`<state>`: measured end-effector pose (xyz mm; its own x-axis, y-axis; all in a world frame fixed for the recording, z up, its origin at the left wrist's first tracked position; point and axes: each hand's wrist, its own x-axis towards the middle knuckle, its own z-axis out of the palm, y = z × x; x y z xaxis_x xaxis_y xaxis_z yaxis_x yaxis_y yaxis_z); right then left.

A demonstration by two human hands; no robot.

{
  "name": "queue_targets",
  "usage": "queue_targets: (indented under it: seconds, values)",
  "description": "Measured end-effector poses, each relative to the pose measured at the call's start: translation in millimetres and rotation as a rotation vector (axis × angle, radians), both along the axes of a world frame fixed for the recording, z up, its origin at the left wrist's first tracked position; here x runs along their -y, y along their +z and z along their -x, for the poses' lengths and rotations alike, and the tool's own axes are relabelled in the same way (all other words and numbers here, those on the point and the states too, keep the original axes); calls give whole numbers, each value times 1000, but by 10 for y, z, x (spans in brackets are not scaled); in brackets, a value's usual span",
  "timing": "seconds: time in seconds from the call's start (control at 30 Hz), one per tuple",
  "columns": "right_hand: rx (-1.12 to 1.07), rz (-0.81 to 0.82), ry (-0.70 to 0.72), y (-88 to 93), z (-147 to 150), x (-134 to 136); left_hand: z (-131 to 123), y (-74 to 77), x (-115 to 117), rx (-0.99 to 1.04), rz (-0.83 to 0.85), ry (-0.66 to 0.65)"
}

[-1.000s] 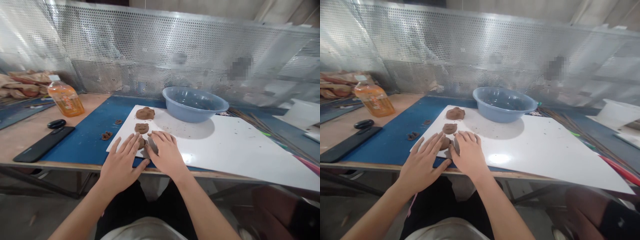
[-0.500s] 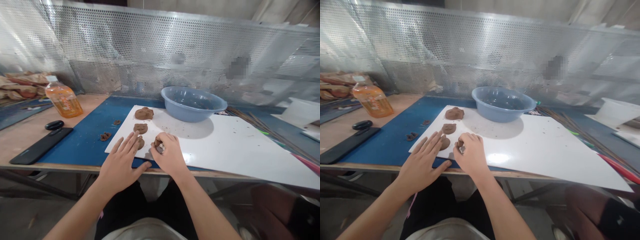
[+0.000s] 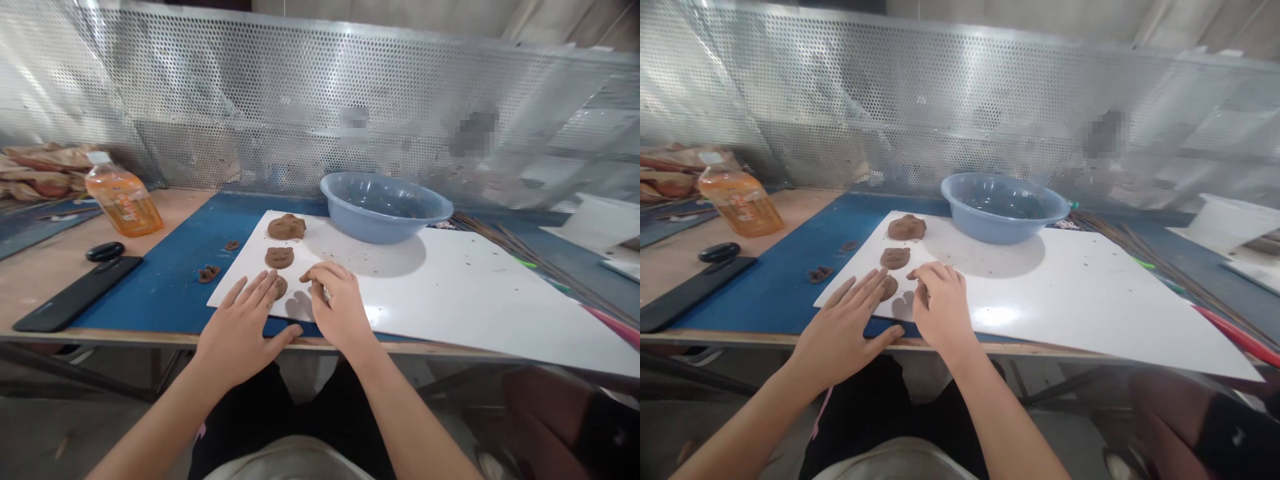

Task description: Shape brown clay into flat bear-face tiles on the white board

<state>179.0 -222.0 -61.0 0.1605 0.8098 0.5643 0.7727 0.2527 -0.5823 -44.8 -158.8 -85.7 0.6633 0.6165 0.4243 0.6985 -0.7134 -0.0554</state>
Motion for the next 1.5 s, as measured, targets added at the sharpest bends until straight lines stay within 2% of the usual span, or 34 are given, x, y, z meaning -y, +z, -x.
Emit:
queue_targets:
  seconds: [0.5,0.8,1.5]
  values:
    - [-27,0,-22,34,23,-4,4,8,-12,-33,48,10]
    - [-8,17,-34,26,25,-10,10,-15,-5,-24,0,54]
    - [19,21,-57,-9,24,-18,12,-10,21,-31,-35,66]
